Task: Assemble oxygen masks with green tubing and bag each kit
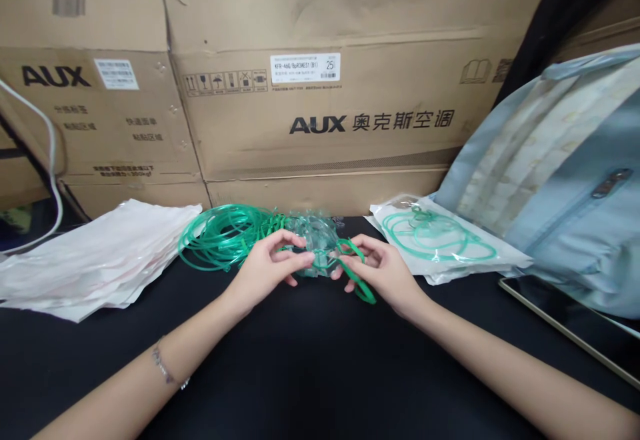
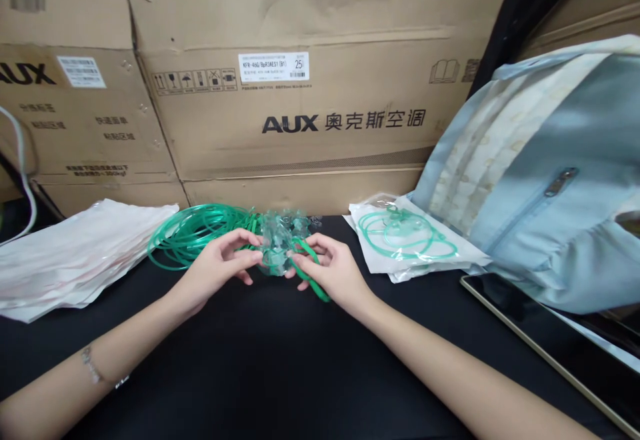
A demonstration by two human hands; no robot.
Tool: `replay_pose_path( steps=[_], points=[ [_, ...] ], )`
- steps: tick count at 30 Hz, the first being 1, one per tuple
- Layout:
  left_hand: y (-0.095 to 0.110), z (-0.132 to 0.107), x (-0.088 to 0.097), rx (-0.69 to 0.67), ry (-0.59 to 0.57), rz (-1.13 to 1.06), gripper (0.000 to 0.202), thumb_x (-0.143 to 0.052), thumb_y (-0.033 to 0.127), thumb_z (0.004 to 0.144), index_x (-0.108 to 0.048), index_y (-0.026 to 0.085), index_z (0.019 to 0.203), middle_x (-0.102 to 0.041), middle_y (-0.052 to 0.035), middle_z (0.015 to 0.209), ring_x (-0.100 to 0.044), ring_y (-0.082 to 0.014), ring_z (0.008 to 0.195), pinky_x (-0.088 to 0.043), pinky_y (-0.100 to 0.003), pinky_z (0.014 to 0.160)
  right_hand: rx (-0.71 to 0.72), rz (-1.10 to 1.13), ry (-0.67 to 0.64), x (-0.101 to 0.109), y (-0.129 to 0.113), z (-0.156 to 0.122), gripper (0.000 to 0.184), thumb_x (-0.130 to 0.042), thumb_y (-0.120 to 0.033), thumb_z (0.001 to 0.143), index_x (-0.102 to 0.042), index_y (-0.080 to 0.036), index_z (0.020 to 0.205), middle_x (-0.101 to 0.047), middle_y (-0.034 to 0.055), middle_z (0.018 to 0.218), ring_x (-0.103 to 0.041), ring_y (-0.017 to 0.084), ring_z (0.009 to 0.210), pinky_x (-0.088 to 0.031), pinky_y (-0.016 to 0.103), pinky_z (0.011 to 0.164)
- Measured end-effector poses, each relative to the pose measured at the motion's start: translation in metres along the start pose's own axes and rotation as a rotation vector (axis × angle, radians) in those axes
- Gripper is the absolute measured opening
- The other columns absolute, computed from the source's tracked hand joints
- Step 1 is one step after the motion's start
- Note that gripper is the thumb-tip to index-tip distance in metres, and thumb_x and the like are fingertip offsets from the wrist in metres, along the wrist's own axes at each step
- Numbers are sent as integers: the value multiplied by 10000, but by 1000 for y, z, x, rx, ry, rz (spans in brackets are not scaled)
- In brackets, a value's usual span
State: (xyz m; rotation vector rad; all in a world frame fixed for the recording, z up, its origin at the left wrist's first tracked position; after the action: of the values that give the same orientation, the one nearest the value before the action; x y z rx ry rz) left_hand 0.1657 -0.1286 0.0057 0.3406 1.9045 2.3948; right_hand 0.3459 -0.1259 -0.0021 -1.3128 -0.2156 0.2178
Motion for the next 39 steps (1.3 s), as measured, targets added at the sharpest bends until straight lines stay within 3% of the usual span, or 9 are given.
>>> replay_pose_path(
  steps=[4,8,11,13,16,23,30,34,39],
  points=[
    [5,1,4,-43,-98,21,414,-650,328,676,-484,194,1030,-529,-64,1081,-564,-126,743,-502,-211,482,-71,57,-38,-1,0,-1,284,-693,-353,623,-513,-153,713,-586,-10,707,-607,107,564,-529,228,451],
    [14,0,12,54,-316,111,374,-589,335,730,-516,182,1063,-593,-21,793,-562,-122,653,-478,-200,473,-168,-10,-290,-9,3,-7,279,-655,-386,672,-501,-159,724,-590,-6,693,-603,116,590,-530,264,527],
    [14,-1,20,151,-481,231,319,-560,353,747,-580,160,1000,-601,-21,708,-574,-137,645,-467,-199,468,11,-338,-407,-12,5,-10,225,-594,-371,739,-569,-148,725,-577,3,664,-554,109,601,-479,243,564],
    [10,0,25,180,-514,287,331,-560,362,743,-594,154,998,-604,-16,672,-578,-142,640,-464,-201,468,163,-585,-415,-11,7,-10,195,-557,-330,774,-623,-147,760,-586,13,692,-532,108,613,-442,237,591],
    [-1,2,25,202,-519,318,343,-551,377,738,-592,155,997,-615,-18,691,-590,-149,658,-461,-203,464,211,-746,-428,-7,12,-7,203,-522,-293,800,-653,-146,850,-618,27,735,-530,117,632,-423,237,611],
    [-16,8,14,167,-434,367,300,-499,391,765,-581,137,899,-571,-31,746,-577,-125,631,-416,-163,422,191,-770,-445,-1,11,-1,273,-489,-285,822,-629,-129,997,-625,34,746,-537,116,645,-418,225,609],
    [-24,9,10,133,-292,364,370,-538,368,739,-519,127,1019,-576,-72,906,-569,-111,594,-450,-185,399,217,-791,-504,-1,5,-4,315,-414,-336,867,-655,-134,834,-628,33,687,-526,109,582,-403,225,569],
    [-26,6,7,44,-229,440,359,-540,382,734,-515,145,1002,-588,-40,816,-554,-112,569,-450,-186,389,223,-805,-495,1,3,-4,306,-422,-336,868,-631,-135,966,-591,0,609,-483,87,509,-383,207,521],
    [-18,3,10,0,-225,572,338,-481,407,783,-551,140,978,-634,-55,780,-600,-151,604,-469,-224,457,335,-946,-424,11,2,3,299,-420,-335,873,-640,-164,981,-646,55,851,-579,141,722,-445,267,681]
  ],
)
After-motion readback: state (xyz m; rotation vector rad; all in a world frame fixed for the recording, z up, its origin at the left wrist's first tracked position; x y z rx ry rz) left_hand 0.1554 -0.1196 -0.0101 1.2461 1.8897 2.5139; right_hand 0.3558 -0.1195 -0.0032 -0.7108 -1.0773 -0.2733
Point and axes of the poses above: each hand's wrist, its own z-axis towards the middle knuckle, its own x-axis out of the back of the hand, y = z × x, the point moved 2 cm from there along z, towards the middle knuckle
